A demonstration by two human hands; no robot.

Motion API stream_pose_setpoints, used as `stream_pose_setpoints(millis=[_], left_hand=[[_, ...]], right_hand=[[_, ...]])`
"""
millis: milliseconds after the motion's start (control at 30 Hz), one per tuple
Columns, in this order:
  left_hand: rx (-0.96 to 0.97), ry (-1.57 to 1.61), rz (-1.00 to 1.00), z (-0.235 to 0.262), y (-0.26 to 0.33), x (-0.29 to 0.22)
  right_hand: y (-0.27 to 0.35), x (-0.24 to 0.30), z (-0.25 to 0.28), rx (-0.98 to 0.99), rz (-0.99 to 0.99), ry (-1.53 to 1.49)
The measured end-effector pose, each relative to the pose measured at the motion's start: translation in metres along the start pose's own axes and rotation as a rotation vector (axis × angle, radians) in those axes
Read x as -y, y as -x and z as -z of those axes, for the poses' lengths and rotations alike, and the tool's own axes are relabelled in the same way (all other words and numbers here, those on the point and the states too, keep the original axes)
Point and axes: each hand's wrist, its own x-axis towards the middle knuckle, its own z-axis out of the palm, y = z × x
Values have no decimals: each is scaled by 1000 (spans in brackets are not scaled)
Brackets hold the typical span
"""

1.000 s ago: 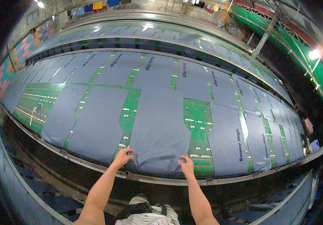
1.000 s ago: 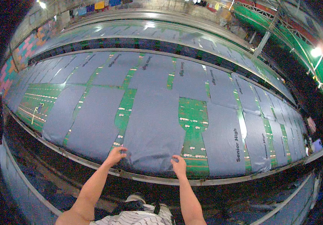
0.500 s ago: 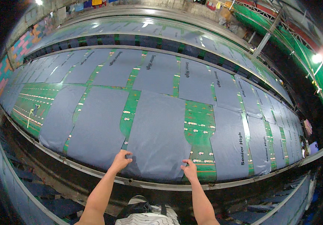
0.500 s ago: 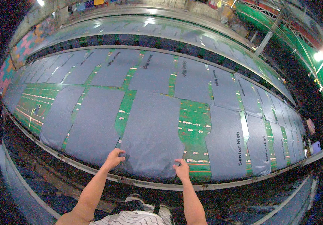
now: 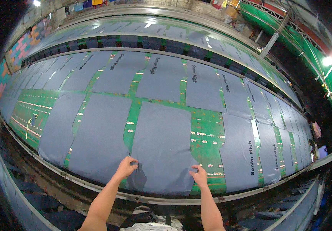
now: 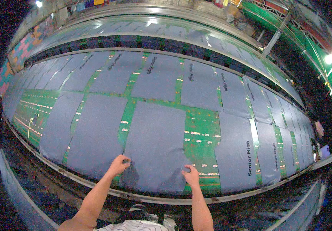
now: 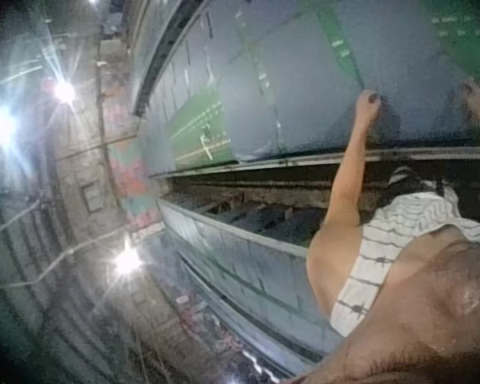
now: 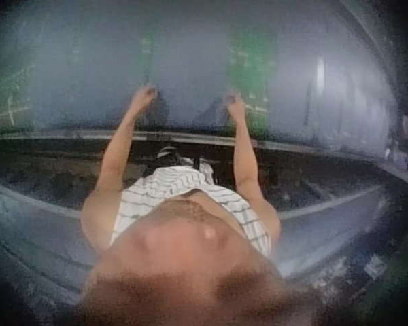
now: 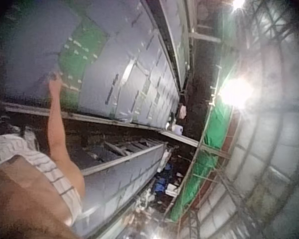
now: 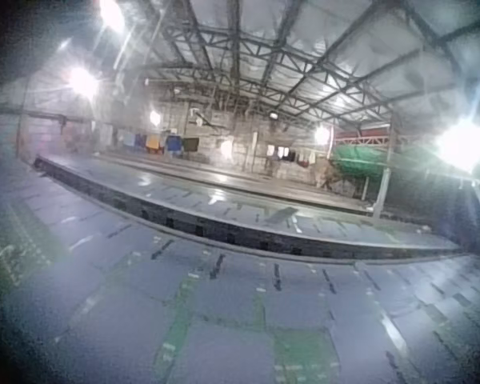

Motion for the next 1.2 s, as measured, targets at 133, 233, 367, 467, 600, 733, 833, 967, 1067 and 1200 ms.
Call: stream_pose_setpoints(millis=[133, 233, 367, 467, 600, 733, 833, 967, 1067, 1200], left_hand=[[-99, 25, -83, 0, -73, 3], [-175, -21, -150, 1, -124, -3], [-248, -59, -154, -1, -169, -19], [-292, -75, -196, 0, -200, 6], [-285, -44, -199, -1, -221, 5], [-342, -50, -198, 1, -225, 9], [-360, -34, -153, 4, -228, 9], [-315, -44, -134, 13, -225, -11], [-265, -66, -114, 21, -216, -18], [-205, -75, -118, 22, -196, -10]], right_hand=[[-56, 30, -8, 45, 103, 40], [-98, 49, -14, 69, 131, 75], [-142, 65, -22, 46, 238, 134], [-159, 82, -31, 34, 295, 182], [-181, 76, -33, -8, 346, 240], [-190, 81, -40, 5, 271, 218], [-196, 82, -45, -43, 326, 207], [-207, 76, -47, -55, 352, 168], [-207, 79, -46, -30, 347, 193], [-191, 71, -39, -37, 379, 193]])
